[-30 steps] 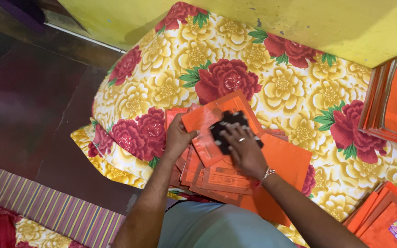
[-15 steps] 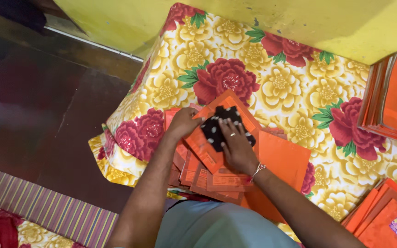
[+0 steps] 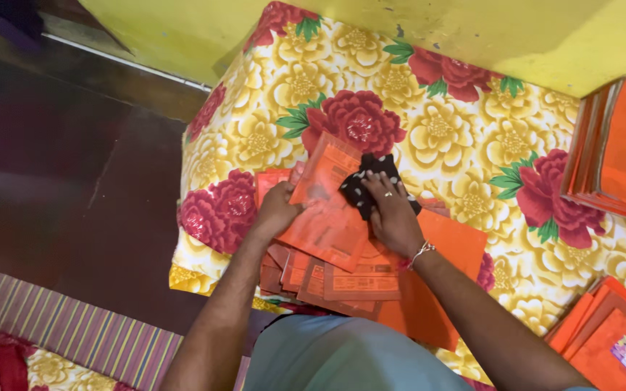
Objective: The person wipes orange paper envelopes with a black cloth, picking them up one by one and cleaning the surfaces before stacking them on a table.
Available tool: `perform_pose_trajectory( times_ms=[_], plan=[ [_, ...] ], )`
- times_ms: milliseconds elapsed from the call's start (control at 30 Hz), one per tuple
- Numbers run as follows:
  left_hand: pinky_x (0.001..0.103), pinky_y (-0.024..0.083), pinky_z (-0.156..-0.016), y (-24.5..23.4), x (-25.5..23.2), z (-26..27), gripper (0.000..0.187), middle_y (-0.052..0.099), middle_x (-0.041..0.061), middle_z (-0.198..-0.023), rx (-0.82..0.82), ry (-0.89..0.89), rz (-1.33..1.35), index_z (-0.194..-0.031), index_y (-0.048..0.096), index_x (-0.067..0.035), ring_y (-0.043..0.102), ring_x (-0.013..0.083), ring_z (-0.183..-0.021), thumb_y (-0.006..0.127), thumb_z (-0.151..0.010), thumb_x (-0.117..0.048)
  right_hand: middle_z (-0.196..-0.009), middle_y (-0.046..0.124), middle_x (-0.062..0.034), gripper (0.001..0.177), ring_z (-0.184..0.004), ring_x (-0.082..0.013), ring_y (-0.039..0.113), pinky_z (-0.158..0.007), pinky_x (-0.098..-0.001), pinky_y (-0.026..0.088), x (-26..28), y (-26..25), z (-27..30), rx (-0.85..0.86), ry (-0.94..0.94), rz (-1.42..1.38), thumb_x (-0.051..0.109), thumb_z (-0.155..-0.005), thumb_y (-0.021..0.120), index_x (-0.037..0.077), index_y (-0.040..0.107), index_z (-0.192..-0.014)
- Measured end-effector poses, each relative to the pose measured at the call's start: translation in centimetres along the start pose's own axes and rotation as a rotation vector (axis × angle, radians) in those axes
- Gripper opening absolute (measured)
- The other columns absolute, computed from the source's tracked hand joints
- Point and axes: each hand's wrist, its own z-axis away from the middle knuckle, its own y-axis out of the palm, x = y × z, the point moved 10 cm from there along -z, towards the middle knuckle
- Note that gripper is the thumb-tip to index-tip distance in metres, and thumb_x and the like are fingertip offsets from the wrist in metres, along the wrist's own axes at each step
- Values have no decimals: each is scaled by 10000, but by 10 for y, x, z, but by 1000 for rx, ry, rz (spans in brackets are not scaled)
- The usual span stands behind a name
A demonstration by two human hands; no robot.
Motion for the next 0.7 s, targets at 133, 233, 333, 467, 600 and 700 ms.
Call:
perform_pose_trajectory(
  times_ms=[133,233,333,467,600,700],
  plan=[
    [338,345,-1156,19,-16,-17,716,408,225,-1572,-25,186,-77,-1477,441,22,386,279,-1458,785,-852,-39,-1596,430,-176,558,-1509,-427,312,-1216,-593,193,6,12,-17,-28,-1,-7,100,-965,569,69,437,-1506],
    [326,306,-1183,23,-14,-19,805,285,180,-1690,-76,247,115,-1555,348,-28,265,256,-1545,658,-816,51,-1603,406,-171,639,-1508,-426,301,-1220,-610,166,43,27,-15,-4,-108,0,120,-927,596,72,408,-1536],
    [318,361,-1140,21,-20,-7,837,304,125,-1702,-80,229,223,-1598,283,-98,331,234,-1509,609,-843,61,-1603,393,-154,651,-1511,-405,307,-1234,-612,159,78,39,4,74,-208,-1,140,-945,603,72,384,-1554],
    [323,468,-1012,18,-15,3,880,545,115,-1485,-91,65,197,-1617,276,-185,562,214,-1283,586,-827,43,-1613,404,-122,638,-1522,-383,300,-1229,-589,162,98,52,35,249,-323,40,133,-941,597,85,402,-1547],
    [345,505,-1007,21,-4,-4,395,707,148,-1282,-92,92,238,-1316,623,-7,657,220,-1187,646,-923,-41,-1610,415,-93,591,-1523,-355,324,-1240,-576,187,78,37,47,260,-373,106,161,-942,591,129,469,-1519],
    [341,487,-1007,20,3,-5,388,727,135,-1230,-118,98,279,-1302,620,-10,663,212,-1156,629,-920,-76,-1607,396,-123,548,-1510,-377,312,-1217,-591,181,58,21,36,120,-253,120,192,-939,592,148,511,-1479]
  ],
)
